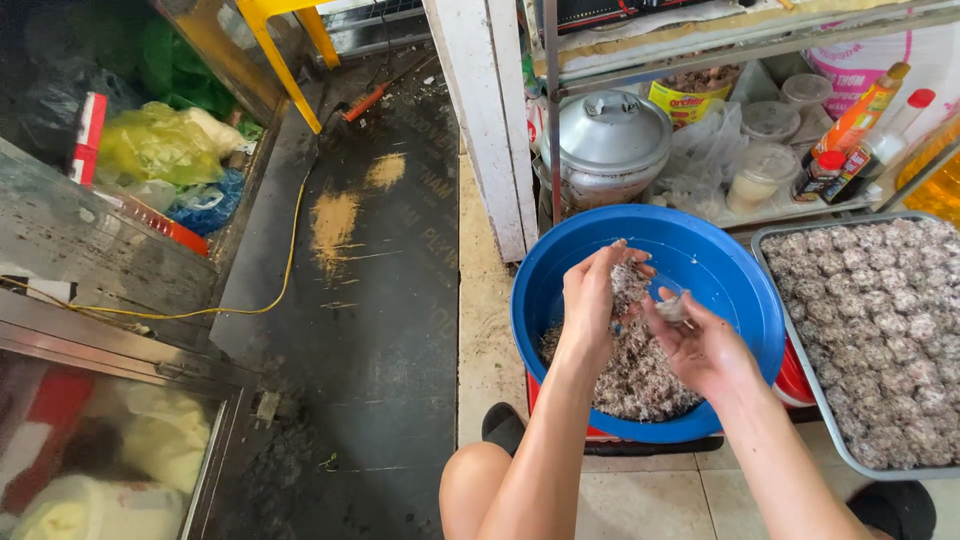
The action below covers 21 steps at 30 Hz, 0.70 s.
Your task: Forming small round balls from a shredded coconut-based food mixture by hand and placing them into a metal tray.
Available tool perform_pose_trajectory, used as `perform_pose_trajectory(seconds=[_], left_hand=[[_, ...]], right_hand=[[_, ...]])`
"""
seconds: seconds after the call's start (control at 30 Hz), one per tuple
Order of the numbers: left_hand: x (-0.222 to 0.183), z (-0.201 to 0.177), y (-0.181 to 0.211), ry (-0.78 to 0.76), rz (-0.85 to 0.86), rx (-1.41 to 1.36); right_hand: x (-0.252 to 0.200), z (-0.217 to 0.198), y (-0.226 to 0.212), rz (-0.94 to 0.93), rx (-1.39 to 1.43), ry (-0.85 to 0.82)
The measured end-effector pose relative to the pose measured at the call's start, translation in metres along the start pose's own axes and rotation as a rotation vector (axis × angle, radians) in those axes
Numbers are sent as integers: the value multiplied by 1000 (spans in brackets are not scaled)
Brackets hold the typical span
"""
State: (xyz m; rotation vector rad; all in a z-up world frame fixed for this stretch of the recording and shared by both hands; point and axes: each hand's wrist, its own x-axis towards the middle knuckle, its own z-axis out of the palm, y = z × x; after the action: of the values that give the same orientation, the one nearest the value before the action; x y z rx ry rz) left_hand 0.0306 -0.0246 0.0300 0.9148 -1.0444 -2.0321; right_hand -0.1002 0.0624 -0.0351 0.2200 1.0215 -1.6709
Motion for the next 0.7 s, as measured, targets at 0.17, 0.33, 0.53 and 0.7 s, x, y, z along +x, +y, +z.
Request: perform_pose_trajectory(seconds=[0.17,0.33,0.53,0.7], left_hand=[[12,-8,-11,-13,76,0],[13,-8,-21,-54,115,-2],[9,-7,-5,-41,56,-34],[11,4,-7,-5,-12,0]], right_hand=[[67,-69,26,90,160,-101],[46,-72,23,133,240,-533],[-37,8,-6,138,191,123],[0,-80,-12,100,330,-76]])
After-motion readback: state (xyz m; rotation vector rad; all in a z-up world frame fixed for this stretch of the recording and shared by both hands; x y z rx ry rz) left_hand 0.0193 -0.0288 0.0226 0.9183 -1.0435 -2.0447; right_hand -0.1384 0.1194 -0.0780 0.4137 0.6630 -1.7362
